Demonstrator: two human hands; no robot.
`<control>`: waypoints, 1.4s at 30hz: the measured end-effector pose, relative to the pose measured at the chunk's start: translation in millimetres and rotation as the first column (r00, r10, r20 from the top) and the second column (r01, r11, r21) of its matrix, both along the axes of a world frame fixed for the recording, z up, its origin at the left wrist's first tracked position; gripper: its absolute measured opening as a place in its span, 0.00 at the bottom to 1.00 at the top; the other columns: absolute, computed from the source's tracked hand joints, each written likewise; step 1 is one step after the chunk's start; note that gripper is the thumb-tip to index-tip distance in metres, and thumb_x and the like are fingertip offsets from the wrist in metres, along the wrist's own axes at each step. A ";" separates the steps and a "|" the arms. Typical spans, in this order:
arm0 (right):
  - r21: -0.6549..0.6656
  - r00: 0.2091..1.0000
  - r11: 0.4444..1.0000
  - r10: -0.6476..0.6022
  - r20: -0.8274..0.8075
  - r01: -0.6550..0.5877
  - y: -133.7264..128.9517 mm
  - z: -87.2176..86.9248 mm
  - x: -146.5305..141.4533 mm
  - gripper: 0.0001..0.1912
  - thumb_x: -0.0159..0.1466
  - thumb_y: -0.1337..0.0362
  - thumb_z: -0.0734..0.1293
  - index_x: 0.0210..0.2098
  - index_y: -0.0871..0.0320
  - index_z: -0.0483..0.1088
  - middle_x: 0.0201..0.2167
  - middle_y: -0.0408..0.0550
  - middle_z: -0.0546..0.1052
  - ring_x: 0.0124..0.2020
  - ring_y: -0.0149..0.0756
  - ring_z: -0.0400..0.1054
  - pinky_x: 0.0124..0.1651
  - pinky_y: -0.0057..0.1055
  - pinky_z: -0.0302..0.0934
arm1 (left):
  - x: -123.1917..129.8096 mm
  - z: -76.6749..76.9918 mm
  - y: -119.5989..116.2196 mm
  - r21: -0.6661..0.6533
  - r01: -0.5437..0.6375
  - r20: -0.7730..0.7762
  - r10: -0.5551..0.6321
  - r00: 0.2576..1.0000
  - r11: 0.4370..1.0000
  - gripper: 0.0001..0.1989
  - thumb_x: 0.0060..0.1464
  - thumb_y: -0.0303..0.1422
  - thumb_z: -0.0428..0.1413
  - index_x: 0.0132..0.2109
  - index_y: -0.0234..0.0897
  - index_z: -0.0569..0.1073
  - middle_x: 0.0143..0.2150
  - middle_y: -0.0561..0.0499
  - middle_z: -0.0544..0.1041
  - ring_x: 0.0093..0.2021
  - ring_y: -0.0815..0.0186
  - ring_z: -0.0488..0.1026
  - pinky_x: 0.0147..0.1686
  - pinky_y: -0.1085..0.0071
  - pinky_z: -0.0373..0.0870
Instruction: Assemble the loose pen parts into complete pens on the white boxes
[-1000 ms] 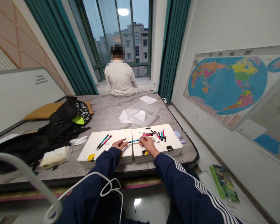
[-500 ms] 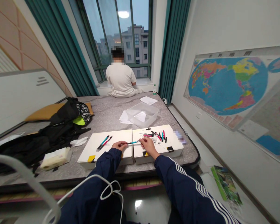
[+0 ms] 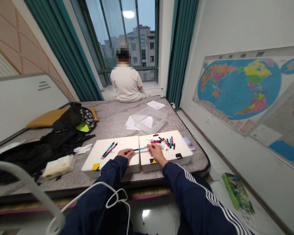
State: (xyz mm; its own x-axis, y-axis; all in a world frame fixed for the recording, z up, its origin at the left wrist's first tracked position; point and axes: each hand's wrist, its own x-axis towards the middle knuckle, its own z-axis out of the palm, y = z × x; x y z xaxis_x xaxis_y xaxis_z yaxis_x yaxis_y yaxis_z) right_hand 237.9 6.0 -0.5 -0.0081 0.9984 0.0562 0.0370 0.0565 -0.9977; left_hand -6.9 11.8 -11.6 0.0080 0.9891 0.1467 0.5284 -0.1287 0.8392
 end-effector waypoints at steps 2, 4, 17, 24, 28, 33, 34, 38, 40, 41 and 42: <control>-0.001 1.000 1.000 -0.009 0.023 0.009 -0.1 -0.3 0.2 0.21 0.58 0.46 0.64 0.25 0.59 0.66 0.19 0.43 0.71 0.16 0.27 0.62 0.16 0.21 0.54 | -0.5 -0.7 0.8 0.040 0.030 0.010 -0.030 1.000 0.999 0.20 0.42 0.45 0.60 0.35 0.33 0.81 0.30 0.45 0.80 0.25 0.66 0.70 0.27 0.68 0.66; 0.001 1.000 1.000 -0.014 0.025 0.014 0.0 0.1 0.5 0.21 0.58 0.46 0.64 0.25 0.59 0.66 0.18 0.43 0.70 0.16 0.27 0.62 0.16 0.21 0.54 | -0.5 -1.0 0.8 0.040 0.040 0.006 -0.040 0.999 0.998 0.20 0.41 0.46 0.61 0.35 0.32 0.81 0.28 0.45 0.79 0.23 0.67 0.68 0.25 0.68 0.65; -0.011 1.000 1.000 0.026 0.008 -0.026 -1.3 0.7 1.3 0.21 0.58 0.45 0.64 0.27 0.59 0.65 0.20 0.43 0.71 0.17 0.27 0.62 0.17 0.21 0.55 | 1.4 17.7 -6.5 -0.076 0.091 -0.074 -0.097 0.993 0.993 0.24 0.51 0.51 0.50 0.33 0.33 0.79 0.29 0.47 0.79 0.31 0.63 0.72 0.35 0.69 0.66; 0.100 0.983 0.995 -0.030 0.181 0.012 1.2 -0.8 1.9 0.24 0.61 0.45 0.60 0.22 0.59 0.63 0.16 0.40 0.67 0.17 0.27 0.61 0.22 0.22 0.53 | -1.2 12.0 -4.7 -0.061 0.145 -0.027 -0.146 0.989 0.988 0.22 0.51 0.49 0.53 0.32 0.33 0.79 0.30 0.48 0.80 0.34 0.63 0.74 0.39 0.70 0.67; 0.110 0.974 0.994 -0.026 0.227 0.001 1.9 -1.3 2.1 0.25 0.62 0.44 0.59 0.22 0.59 0.64 0.16 0.40 0.67 0.18 0.27 0.61 0.23 0.23 0.53 | -5.1 14.4 -5.3 -0.056 0.160 -0.038 -0.162 0.986 0.986 0.20 0.50 0.48 0.54 0.32 0.34 0.80 0.32 0.47 0.81 0.36 0.61 0.75 0.41 0.69 0.68; 0.113 0.972 0.994 -0.026 0.233 -0.001 1.7 -0.9 2.8 0.25 0.62 0.45 0.59 0.23 0.59 0.66 0.16 0.41 0.67 0.18 0.27 0.62 0.23 0.23 0.54 | -8.5 14.6 -4.2 -0.023 0.214 -0.003 -0.215 0.977 0.976 0.19 0.50 0.46 0.55 0.32 0.35 0.80 0.34 0.45 0.81 0.37 0.60 0.76 0.42 0.67 0.69; 0.104 0.976 0.995 -0.022 0.218 -0.001 1.5 -0.9 2.5 0.25 0.62 0.45 0.59 0.23 0.60 0.66 0.16 0.41 0.68 0.18 0.27 0.62 0.23 0.23 0.54 | -8.7 14.0 -3.7 -0.020 0.210 0.012 -0.210 0.978 0.978 0.19 0.49 0.46 0.56 0.33 0.35 0.81 0.34 0.44 0.81 0.37 0.60 0.76 0.42 0.66 0.69; 0.006 0.997 1.000 -0.018 0.071 0.018 1.3 -0.4 -0.4 0.22 0.59 0.46 0.62 0.28 0.60 0.68 0.18 0.42 0.70 0.17 0.28 0.62 0.19 0.23 0.55 | -7.4 8.9 -1.3 -0.024 0.172 0.066 -0.170 0.983 0.985 0.19 0.44 0.45 0.60 0.36 0.33 0.81 0.35 0.43 0.81 0.36 0.59 0.76 0.40 0.65 0.70; -0.015 0.999 0.999 -0.039 -0.001 0.039 2.0 0.0 -2.1 0.21 0.57 0.47 0.64 0.30 0.61 0.70 0.21 0.45 0.73 0.18 0.29 0.64 0.18 0.23 0.57 | -5.6 4.8 -0.8 -0.029 0.154 0.049 -0.153 0.987 0.988 0.20 0.42 0.45 0.61 0.36 0.32 0.81 0.34 0.43 0.81 0.33 0.61 0.75 0.36 0.65 0.70; -0.012 0.998 0.999 -0.048 -0.028 0.047 2.6 0.2 -2.7 0.20 0.56 0.48 0.65 0.31 0.61 0.71 0.22 0.46 0.74 0.19 0.30 0.65 0.19 0.24 0.59 | -4.6 2.5 -0.8 -0.031 0.144 0.025 -0.143 0.989 0.989 0.20 0.41 0.45 0.62 0.36 0.33 0.81 0.32 0.44 0.81 0.31 0.62 0.74 0.33 0.66 0.70; -0.005 0.997 0.998 -0.057 -0.049 0.057 3.2 0.3 -3.1 0.20 0.56 0.49 0.66 0.32 0.62 0.72 0.24 0.47 0.75 0.20 0.30 0.66 0.20 0.24 0.61 | -3.4 0.3 -1.1 -0.035 0.131 -0.007 -0.132 0.991 0.991 0.20 0.41 0.45 0.62 0.36 0.34 0.81 0.30 0.45 0.80 0.29 0.64 0.73 0.31 0.67 0.69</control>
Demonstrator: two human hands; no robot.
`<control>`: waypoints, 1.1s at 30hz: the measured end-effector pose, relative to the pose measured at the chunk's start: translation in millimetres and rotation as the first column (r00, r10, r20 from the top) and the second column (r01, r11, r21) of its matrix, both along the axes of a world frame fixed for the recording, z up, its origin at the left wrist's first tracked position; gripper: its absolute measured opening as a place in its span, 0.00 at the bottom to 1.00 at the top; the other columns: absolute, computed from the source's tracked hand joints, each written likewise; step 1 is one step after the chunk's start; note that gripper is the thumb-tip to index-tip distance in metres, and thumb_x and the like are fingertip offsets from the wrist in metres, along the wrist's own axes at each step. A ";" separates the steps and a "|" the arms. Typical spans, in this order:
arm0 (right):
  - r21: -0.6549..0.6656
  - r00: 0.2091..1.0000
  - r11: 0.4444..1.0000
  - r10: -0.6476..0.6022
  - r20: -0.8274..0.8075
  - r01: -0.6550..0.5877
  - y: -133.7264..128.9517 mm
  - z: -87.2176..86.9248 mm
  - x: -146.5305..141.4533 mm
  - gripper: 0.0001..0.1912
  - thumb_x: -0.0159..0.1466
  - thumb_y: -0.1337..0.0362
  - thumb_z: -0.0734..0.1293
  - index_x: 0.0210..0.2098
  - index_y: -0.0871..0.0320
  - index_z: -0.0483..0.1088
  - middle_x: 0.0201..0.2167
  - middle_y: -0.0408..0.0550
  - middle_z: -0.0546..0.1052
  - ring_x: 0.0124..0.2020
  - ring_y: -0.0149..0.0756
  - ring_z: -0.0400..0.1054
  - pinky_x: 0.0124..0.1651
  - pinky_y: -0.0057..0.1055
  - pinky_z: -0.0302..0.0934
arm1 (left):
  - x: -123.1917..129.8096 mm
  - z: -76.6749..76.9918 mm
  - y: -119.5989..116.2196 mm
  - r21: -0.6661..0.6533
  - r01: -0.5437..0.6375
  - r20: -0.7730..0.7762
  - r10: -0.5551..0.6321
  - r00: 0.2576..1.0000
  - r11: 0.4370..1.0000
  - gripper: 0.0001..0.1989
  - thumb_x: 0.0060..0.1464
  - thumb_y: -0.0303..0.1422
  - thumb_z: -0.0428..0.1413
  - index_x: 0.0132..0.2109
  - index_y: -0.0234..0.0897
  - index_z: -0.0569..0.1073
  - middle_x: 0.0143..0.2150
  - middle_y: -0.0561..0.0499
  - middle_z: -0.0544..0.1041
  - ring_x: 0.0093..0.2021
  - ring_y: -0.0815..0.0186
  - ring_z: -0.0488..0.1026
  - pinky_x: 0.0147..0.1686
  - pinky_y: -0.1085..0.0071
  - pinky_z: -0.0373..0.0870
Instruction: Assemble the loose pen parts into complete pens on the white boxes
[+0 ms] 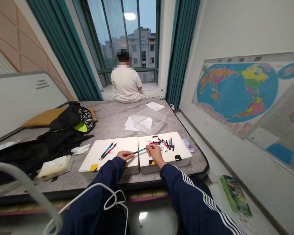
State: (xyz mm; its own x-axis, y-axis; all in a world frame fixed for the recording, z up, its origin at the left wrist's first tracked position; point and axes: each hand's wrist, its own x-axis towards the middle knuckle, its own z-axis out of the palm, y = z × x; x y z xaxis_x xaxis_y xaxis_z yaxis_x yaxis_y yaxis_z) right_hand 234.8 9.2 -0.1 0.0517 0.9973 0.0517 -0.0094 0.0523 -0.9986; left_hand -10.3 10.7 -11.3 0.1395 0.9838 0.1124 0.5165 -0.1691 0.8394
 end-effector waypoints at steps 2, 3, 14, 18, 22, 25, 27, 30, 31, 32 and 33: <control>0.015 1.000 1.000 -0.012 -0.015 0.013 1.1 0.0 -0.2 0.20 0.55 0.50 0.67 0.34 0.62 0.73 0.25 0.48 0.75 0.21 0.31 0.67 0.21 0.25 0.62 | 2.2 -3.9 -1.1 0.003 -0.029 -0.085 0.029 0.996 1.000 0.19 0.40 0.45 0.62 0.36 0.36 0.81 0.27 0.47 0.79 0.25 0.66 0.70 0.29 0.69 0.67; 0.019 1.000 1.000 -0.014 -0.010 0.015 1.5 -0.1 0.0 0.20 0.55 0.51 0.67 0.35 0.63 0.74 0.25 0.48 0.75 0.21 0.31 0.67 0.22 0.26 0.63 | 3.2 -5.4 -1.7 0.008 -0.046 -0.131 0.046 0.990 0.999 0.19 0.40 0.45 0.62 0.36 0.37 0.82 0.26 0.48 0.78 0.25 0.67 0.69 0.28 0.70 0.67; 0.122 0.990 0.990 0.052 0.128 -0.067 -1.0 -4.0 -2.3 0.34 0.59 0.55 0.66 0.61 0.59 0.59 0.33 0.45 0.73 0.23 0.26 0.64 0.26 0.24 0.59 | 9.7 1.2 -0.7 0.002 -0.099 -0.149 0.098 0.984 0.995 0.19 0.42 0.45 0.60 0.37 0.35 0.81 0.24 0.49 0.77 0.23 0.69 0.66 0.26 0.71 0.64; 0.175 0.957 0.979 0.049 0.287 -0.103 -6.3 0.5 -3.9 0.35 0.59 0.57 0.67 0.63 0.56 0.56 0.36 0.45 0.75 0.28 0.29 0.68 0.35 0.27 0.62 | 12.3 9.0 -1.8 0.005 -0.140 0.001 0.140 0.990 0.990 0.23 0.43 0.46 0.60 0.39 0.30 0.81 0.25 0.45 0.78 0.23 0.67 0.67 0.25 0.69 0.65; 0.167 0.934 0.980 0.042 0.354 -0.108 -8.2 2.9 -4.5 0.35 0.59 0.59 0.67 0.63 0.56 0.54 0.37 0.46 0.76 0.26 0.29 0.67 0.35 0.28 0.62 | 11.1 16.8 -5.1 0.019 -0.236 0.092 0.233 0.968 0.972 0.23 0.43 0.45 0.60 0.41 0.29 0.80 0.29 0.43 0.79 0.27 0.64 0.71 0.27 0.68 0.69; 0.207 0.930 0.973 0.019 0.367 -0.102 -6.5 0.4 -3.0 0.28 0.58 0.62 0.65 0.58 0.58 0.63 0.35 0.46 0.76 0.29 0.30 0.68 0.38 0.28 0.62 | 6.9 23.3 -10.4 0.081 -0.350 0.071 0.345 0.936 0.933 0.22 0.47 0.45 0.57 0.43 0.32 0.79 0.34 0.45 0.80 0.30 0.65 0.72 0.29 0.70 0.70; 0.230 0.923 0.968 0.001 0.385 -0.097 -5.1 -1.7 -1.2 0.17 0.58 0.64 0.64 0.47 0.59 0.72 0.33 0.47 0.77 0.32 0.32 0.69 0.40 0.29 0.62 | 1.9 27.9 -16.2 0.134 -0.410 0.009 0.413 0.911 0.902 0.22 0.50 0.45 0.55 0.44 0.33 0.78 0.36 0.46 0.79 0.30 0.66 0.71 0.30 0.72 0.70; 0.237 0.918 0.969 -0.025 0.396 -0.076 -3.6 -3.1 1.3 0.10 0.58 0.65 0.64 0.35 0.59 0.76 0.33 0.48 0.78 0.34 0.35 0.70 0.41 0.30 0.62 | -10.4 34.2 -28.5 0.238 -0.441 -0.058 0.466 0.883 0.865 0.22 0.51 0.46 0.54 0.44 0.34 0.78 0.35 0.45 0.78 0.29 0.66 0.70 0.30 0.71 0.69; 0.237 0.919 0.969 -0.028 0.393 -0.072 -3.3 -3.1 1.7 0.09 0.58 0.65 0.63 0.34 0.58 0.76 0.33 0.48 0.78 0.34 0.35 0.70 0.41 0.30 0.62 | -15.9 35.8 -33.2 0.272 -0.433 -0.084 0.469 0.879 0.860 0.21 0.51 0.45 0.54 0.44 0.35 0.78 0.35 0.46 0.78 0.29 0.66 0.70 0.30 0.71 0.68; 0.241 0.921 0.968 -0.028 0.389 -0.072 -3.0 -2.9 1.9 0.09 0.58 0.65 0.63 0.34 0.58 0.76 0.33 0.48 0.78 0.34 0.35 0.70 0.41 0.30 0.62 | -22.0 37.2 -38.1 0.297 -0.432 -0.106 0.479 0.872 0.852 0.20 0.51 0.45 0.54 0.44 0.35 0.78 0.35 0.45 0.78 0.29 0.66 0.70 0.30 0.71 0.68; 0.247 0.922 0.966 -0.031 0.387 -0.071 -2.9 -2.6 1.8 0.09 0.58 0.64 0.63 0.34 0.58 0.76 0.33 0.48 0.78 0.34 0.35 0.70 0.41 0.30 0.62 | -28.4 38.2 -42.9 0.314 -0.443 -0.125 0.499 0.857 0.840 0.20 0.51 0.44 0.54 0.44 0.35 0.77 0.36 0.45 0.78 0.29 0.66 0.71 0.30 0.71 0.68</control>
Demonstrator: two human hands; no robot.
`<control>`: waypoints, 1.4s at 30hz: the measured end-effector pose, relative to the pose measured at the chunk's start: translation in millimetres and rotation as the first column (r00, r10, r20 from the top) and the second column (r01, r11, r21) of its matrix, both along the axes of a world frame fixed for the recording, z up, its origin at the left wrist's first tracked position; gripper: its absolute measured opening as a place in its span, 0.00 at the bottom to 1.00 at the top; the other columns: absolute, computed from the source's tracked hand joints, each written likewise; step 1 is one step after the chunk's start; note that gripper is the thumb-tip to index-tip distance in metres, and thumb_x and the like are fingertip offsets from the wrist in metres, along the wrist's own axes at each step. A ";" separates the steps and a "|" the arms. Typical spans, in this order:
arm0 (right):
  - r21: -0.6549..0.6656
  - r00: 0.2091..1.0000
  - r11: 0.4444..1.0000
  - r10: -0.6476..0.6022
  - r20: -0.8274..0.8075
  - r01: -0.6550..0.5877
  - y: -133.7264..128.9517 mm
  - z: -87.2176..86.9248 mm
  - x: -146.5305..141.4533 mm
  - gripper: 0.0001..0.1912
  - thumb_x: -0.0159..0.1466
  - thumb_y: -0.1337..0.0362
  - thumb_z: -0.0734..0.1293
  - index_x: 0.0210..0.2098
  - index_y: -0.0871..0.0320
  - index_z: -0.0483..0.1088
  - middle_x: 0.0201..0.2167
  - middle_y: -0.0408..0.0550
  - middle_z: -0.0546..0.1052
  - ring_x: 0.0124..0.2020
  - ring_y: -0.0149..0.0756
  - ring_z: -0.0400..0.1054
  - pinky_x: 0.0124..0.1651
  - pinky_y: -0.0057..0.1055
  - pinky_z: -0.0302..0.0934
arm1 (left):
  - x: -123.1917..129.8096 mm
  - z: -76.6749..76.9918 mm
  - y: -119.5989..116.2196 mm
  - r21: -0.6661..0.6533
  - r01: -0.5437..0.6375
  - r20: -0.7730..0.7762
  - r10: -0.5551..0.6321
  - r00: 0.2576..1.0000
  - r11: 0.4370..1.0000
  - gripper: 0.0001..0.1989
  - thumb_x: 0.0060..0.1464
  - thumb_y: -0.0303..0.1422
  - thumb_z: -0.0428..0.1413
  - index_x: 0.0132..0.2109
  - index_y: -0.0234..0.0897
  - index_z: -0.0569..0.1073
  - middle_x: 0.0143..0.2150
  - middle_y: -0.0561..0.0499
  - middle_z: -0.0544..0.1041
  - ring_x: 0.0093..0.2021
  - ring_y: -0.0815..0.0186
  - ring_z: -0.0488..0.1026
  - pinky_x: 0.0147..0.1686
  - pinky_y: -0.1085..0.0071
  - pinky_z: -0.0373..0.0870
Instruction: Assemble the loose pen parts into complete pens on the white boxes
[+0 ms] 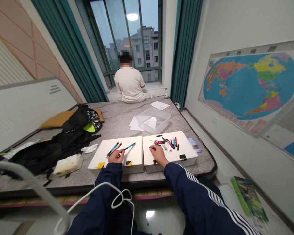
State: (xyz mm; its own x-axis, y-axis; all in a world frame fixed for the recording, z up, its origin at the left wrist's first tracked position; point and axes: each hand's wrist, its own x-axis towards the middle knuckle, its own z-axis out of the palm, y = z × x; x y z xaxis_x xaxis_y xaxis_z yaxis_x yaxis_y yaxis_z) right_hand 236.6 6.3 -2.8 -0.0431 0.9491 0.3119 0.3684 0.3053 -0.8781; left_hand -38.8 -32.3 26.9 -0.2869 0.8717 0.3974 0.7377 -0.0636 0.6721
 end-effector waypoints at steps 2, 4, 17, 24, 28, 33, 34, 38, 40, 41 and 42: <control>0.002 1.000 1.000 -0.010 -0.012 0.010 0.2 0.8 -0.8 0.10 0.59 0.63 0.63 0.34 0.58 0.75 0.32 0.48 0.78 0.34 0.35 0.70 0.40 0.30 0.62 | -13.5 1.0 -9.0 -0.003 -0.078 -0.050 0.077 0.996 0.997 0.18 0.52 0.42 0.53 0.44 0.36 0.76 0.38 0.46 0.78 0.28 0.66 0.70 0.32 0.70 0.68; -0.026 0.999 0.999 -0.032 -0.043 0.031 0.0 2.2 -1.9 0.11 0.60 0.61 0.62 0.34 0.59 0.75 0.30 0.47 0.77 0.31 0.34 0.70 0.37 0.29 0.62 | -26.4 0.6 -16.5 -0.029 -0.151 -0.095 0.147 0.984 0.988 0.17 0.51 0.41 0.53 0.44 0.36 0.75 0.36 0.47 0.78 0.28 0.66 0.70 0.34 0.69 0.68; -0.126 0.994 0.992 -0.043 -0.099 0.030 -2.8 7.0 -3.9 0.17 0.62 0.54 0.60 0.32 0.59 0.73 0.22 0.44 0.74 0.22 0.32 0.67 0.26 0.25 0.58 | -51.4 11.0 -13.1 -0.144 -0.256 -0.495 0.154 0.855 0.956 0.20 0.50 0.41 0.55 0.50 0.39 0.74 0.54 0.42 0.67 0.52 0.50 0.64 0.48 0.56 0.62; -0.048 0.997 0.996 -0.074 0.003 0.074 -5.2 10.4 -4.8 0.17 0.62 0.56 0.60 0.24 0.58 0.72 0.19 0.45 0.73 0.23 0.32 0.67 0.29 0.25 0.57 | -43.8 9.4 27.0 -0.297 -0.119 -0.669 -0.118 0.734 0.948 0.23 0.54 0.32 0.50 0.58 0.44 0.68 0.63 0.43 0.62 0.62 0.52 0.57 0.56 0.54 0.56; -0.125 0.993 0.988 -0.104 -0.062 0.096 -3.7 7.5 -6.2 0.16 0.62 0.56 0.59 0.25 0.58 0.71 0.19 0.44 0.73 0.19 0.31 0.66 0.24 0.24 0.56 | -48.2 5.7 37.1 -0.376 -0.195 -0.580 -0.066 0.812 0.906 0.25 0.56 0.31 0.46 0.62 0.46 0.63 0.62 0.43 0.64 0.59 0.52 0.61 0.51 0.54 0.62; -0.186 0.984 0.979 -0.113 -0.135 0.087 -1.5 4.1 -7.9 0.14 0.60 0.57 0.59 0.25 0.58 0.69 0.19 0.43 0.73 0.16 0.30 0.66 0.20 0.23 0.58 | -55.5 3.9 39.6 -0.368 -0.230 -0.563 -0.020 0.826 0.901 0.24 0.57 0.32 0.44 0.61 0.42 0.65 0.60 0.40 0.66 0.57 0.51 0.64 0.49 0.55 0.64; -0.190 0.983 0.978 -0.116 -0.142 0.088 -0.9 3.2 -7.7 0.14 0.60 0.57 0.59 0.25 0.58 0.69 0.19 0.43 0.73 0.16 0.30 0.67 0.20 0.23 0.59 | -57.3 3.2 40.4 -0.363 -0.238 -0.566 -0.011 0.824 0.901 0.24 0.57 0.32 0.44 0.60 0.42 0.65 0.59 0.40 0.67 0.56 0.50 0.64 0.48 0.55 0.64; -0.191 0.980 0.977 -0.122 -0.161 0.090 1.8 -0.1 -5.9 0.14 0.59 0.57 0.59 0.25 0.58 0.69 0.19 0.44 0.73 0.16 0.30 0.66 0.19 0.23 0.59 | -64.0 -0.9 45.1 -0.358 -0.264 -0.576 0.011 0.817 0.896 0.23 0.58 0.33 0.44 0.60 0.41 0.66 0.59 0.40 0.68 0.55 0.49 0.65 0.47 0.54 0.65; -0.193 0.978 0.977 -0.124 -0.165 0.091 2.6 -0.5 -5.2 0.14 0.59 0.56 0.60 0.25 0.58 0.69 0.18 0.44 0.73 0.16 0.30 0.66 0.19 0.23 0.58 | -65.6 -3.0 47.2 -0.375 -0.279 -0.578 0.013 0.816 0.884 0.23 0.59 0.33 0.44 0.60 0.40 0.66 0.59 0.40 0.67 0.56 0.48 0.65 0.48 0.54 0.65; -0.196 0.978 0.976 -0.126 -0.167 0.092 2.7 -0.3 -5.0 0.15 0.59 0.56 0.60 0.25 0.59 0.69 0.18 0.44 0.73 0.15 0.30 0.65 0.19 0.23 0.58 | -65.9 -3.9 47.7 -0.389 -0.285 -0.578 0.009 0.816 0.876 0.23 0.59 0.34 0.44 0.60 0.40 0.66 0.60 0.40 0.67 0.56 0.48 0.65 0.47 0.53 0.65; -0.200 0.977 0.975 -0.127 -0.169 0.092 2.7 -0.1 -5.0 0.15 0.59 0.56 0.60 0.25 0.59 0.69 0.18 0.44 0.73 0.15 0.30 0.65 0.19 0.23 0.58 | -65.8 -4.5 47.8 -0.403 -0.288 -0.580 0.002 0.815 0.869 0.23 0.59 0.34 0.44 0.61 0.40 0.65 0.60 0.40 0.66 0.56 0.48 0.65 0.47 0.53 0.65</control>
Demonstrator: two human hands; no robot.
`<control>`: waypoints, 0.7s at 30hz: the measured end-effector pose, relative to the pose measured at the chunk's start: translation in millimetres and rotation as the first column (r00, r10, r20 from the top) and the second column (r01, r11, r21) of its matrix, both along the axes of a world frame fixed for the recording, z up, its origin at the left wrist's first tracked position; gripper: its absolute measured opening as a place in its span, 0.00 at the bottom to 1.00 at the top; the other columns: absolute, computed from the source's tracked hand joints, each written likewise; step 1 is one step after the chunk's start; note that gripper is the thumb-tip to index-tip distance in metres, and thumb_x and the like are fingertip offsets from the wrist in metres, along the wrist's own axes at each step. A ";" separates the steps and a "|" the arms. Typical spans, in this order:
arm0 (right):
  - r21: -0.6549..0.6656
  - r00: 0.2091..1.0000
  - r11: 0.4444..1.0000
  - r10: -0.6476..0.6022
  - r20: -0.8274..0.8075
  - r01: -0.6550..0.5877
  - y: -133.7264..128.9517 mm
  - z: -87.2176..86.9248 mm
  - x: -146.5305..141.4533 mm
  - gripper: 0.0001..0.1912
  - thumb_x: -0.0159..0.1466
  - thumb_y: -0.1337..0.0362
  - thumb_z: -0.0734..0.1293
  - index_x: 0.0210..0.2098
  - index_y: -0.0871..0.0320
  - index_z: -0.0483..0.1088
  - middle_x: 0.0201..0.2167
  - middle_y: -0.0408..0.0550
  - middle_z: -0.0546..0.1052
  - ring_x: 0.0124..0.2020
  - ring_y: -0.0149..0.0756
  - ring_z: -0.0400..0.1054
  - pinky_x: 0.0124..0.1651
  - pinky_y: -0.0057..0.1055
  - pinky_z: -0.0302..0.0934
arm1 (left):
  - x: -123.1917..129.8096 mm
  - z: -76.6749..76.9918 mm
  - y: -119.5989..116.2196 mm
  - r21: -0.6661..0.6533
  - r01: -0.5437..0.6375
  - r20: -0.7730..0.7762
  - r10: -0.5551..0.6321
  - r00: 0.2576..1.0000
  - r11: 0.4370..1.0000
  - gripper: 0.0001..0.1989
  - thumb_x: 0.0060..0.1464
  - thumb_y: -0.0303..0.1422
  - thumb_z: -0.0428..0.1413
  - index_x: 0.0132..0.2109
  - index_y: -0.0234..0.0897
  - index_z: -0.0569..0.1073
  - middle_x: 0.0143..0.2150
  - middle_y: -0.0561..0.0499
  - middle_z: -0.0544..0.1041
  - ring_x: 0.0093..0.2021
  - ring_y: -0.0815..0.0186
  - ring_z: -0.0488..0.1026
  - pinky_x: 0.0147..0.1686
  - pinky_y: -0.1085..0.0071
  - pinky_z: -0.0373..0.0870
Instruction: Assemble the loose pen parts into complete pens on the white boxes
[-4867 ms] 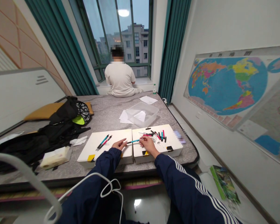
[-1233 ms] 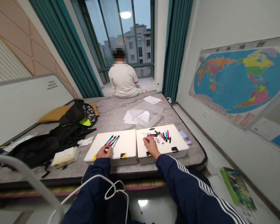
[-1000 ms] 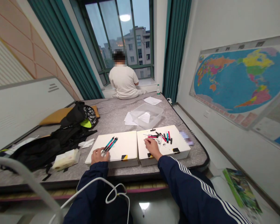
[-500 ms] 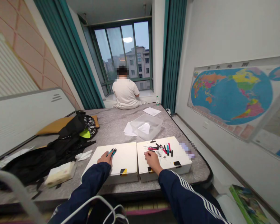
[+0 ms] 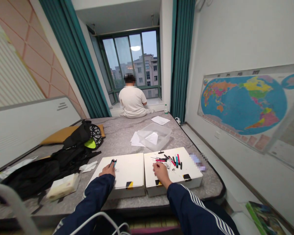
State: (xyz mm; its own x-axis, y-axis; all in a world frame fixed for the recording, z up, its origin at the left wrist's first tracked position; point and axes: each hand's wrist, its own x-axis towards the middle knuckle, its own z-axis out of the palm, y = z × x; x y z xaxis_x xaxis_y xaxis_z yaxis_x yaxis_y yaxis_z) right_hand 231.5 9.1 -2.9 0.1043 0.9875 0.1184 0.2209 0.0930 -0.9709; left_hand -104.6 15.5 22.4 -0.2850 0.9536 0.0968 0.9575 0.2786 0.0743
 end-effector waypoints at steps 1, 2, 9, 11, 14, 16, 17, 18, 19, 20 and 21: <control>-0.003 1.000 1.000 -0.001 -0.003 0.001 0.0 0.2 -0.1 0.15 0.59 0.56 0.60 0.25 0.59 0.69 0.19 0.45 0.73 0.15 0.30 0.65 0.18 0.23 0.58 | 0.2 -0.5 -0.3 -0.011 0.000 -0.003 0.000 1.000 1.000 0.24 0.59 0.34 0.44 0.61 0.41 0.64 0.60 0.39 0.66 0.56 0.48 0.64 0.47 0.53 0.65; -0.005 1.000 1.000 -0.003 -0.007 0.003 -0.1 0.4 -0.2 0.15 0.59 0.55 0.60 0.25 0.59 0.69 0.19 0.45 0.73 0.15 0.30 0.65 0.18 0.23 0.59 | 0.5 -0.7 -1.0 -0.014 0.001 -0.007 -0.001 1.000 1.000 0.24 0.59 0.34 0.44 0.62 0.41 0.63 0.60 0.39 0.66 0.57 0.48 0.64 0.46 0.53 0.66; -0.010 0.999 1.000 0.014 -0.032 -0.014 0.0 0.0 1.0 0.16 0.59 0.54 0.60 0.26 0.59 0.69 0.19 0.45 0.73 0.16 0.30 0.66 0.18 0.23 0.59 | -8.1 3.0 -8.5 -0.057 0.006 -0.006 -0.006 1.000 0.998 0.25 0.58 0.37 0.45 0.62 0.39 0.62 0.59 0.37 0.66 0.53 0.46 0.67 0.46 0.50 0.65; -0.006 1.000 1.000 0.017 -0.027 -0.017 0.7 -0.6 1.8 0.16 0.59 0.54 0.60 0.26 0.59 0.69 0.19 0.45 0.73 0.16 0.30 0.66 0.19 0.23 0.59 | -13.5 4.4 -9.5 -0.068 0.034 -0.016 -0.035 0.999 0.997 0.24 0.57 0.37 0.45 0.60 0.39 0.64 0.58 0.38 0.67 0.53 0.47 0.67 0.47 0.51 0.65; -0.009 1.000 1.000 0.021 -0.021 -0.022 2.1 -2.3 1.9 0.17 0.60 0.54 0.59 0.26 0.60 0.69 0.19 0.45 0.73 0.16 0.29 0.66 0.19 0.22 0.58 | -21.3 4.0 -7.9 -0.082 0.033 -0.017 -0.035 0.999 0.996 0.25 0.57 0.35 0.46 0.61 0.40 0.63 0.58 0.40 0.68 0.52 0.49 0.69 0.49 0.53 0.65; -0.019 1.000 1.000 0.024 -0.021 -0.024 2.7 -3.4 1.2 0.17 0.60 0.54 0.59 0.26 0.60 0.69 0.19 0.45 0.73 0.16 0.28 0.65 0.18 0.21 0.57 | -25.2 2.1 -5.2 -0.103 0.022 0.001 -0.022 1.000 0.994 0.26 0.56 0.33 0.47 0.63 0.42 0.60 0.59 0.42 0.68 0.53 0.50 0.68 0.50 0.55 0.65; -0.021 0.999 0.999 0.024 -0.021 -0.024 2.7 -3.7 0.8 0.17 0.60 0.54 0.59 0.26 0.60 0.69 0.19 0.45 0.73 0.16 0.28 0.65 0.18 0.21 0.57 | -26.5 0.9 -3.8 -0.109 0.020 0.012 -0.019 1.000 0.994 0.27 0.56 0.32 0.47 0.63 0.42 0.60 0.60 0.42 0.67 0.55 0.51 0.67 0.51 0.56 0.65; -0.021 0.999 0.999 0.025 -0.020 -0.025 2.7 -3.8 0.4 0.17 0.60 0.54 0.59 0.26 0.60 0.69 0.19 0.45 0.73 0.16 0.28 0.65 0.18 0.21 0.57 | -27.4 -0.4 -2.6 -0.111 0.016 0.019 -0.014 1.000 0.994 0.28 0.56 0.31 0.47 0.64 0.41 0.59 0.61 0.41 0.66 0.57 0.51 0.66 0.52 0.56 0.64; -0.019 0.999 0.999 0.026 -0.020 -0.026 2.5 -3.8 0.0 0.17 0.60 0.54 0.59 0.26 0.60 0.69 0.19 0.45 0.73 0.16 0.28 0.65 0.18 0.21 0.57 | -27.9 -1.7 -1.7 -0.110 0.010 0.024 -0.007 1.000 0.994 0.28 0.56 0.30 0.47 0.64 0.40 0.58 0.62 0.41 0.64 0.58 0.51 0.64 0.52 0.57 0.64; -0.015 0.999 1.000 0.027 -0.020 -0.027 2.2 -3.6 -0.2 0.17 0.60 0.54 0.59 0.26 0.60 0.69 0.19 0.45 0.73 0.16 0.28 0.65 0.18 0.21 0.57 | -28.1 -2.8 -1.3 -0.108 0.005 0.027 -0.002 1.000 0.994 0.28 0.56 0.29 0.47 0.64 0.39 0.58 0.63 0.41 0.63 0.60 0.51 0.63 0.53 0.56 0.63; -0.010 0.999 1.000 0.028 -0.020 -0.028 2.0 -3.4 -0.3 0.16 0.60 0.54 0.59 0.26 0.60 0.69 0.19 0.44 0.73 0.16 0.28 0.65 0.18 0.21 0.57 | -28.3 -3.8 -1.3 -0.104 -0.001 0.030 0.004 1.000 0.995 0.28 0.56 0.29 0.46 0.64 0.38 0.58 0.63 0.40 0.63 0.60 0.51 0.62 0.53 0.56 0.63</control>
State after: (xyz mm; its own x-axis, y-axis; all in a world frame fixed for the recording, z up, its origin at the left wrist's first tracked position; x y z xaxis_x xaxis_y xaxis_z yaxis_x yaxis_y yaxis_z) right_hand 231.2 11.0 -6.3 0.0790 0.9912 0.1060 0.1989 0.0885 -0.9760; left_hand -132.9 14.2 18.6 -0.2883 0.9575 -0.0109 0.9547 0.2883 0.0734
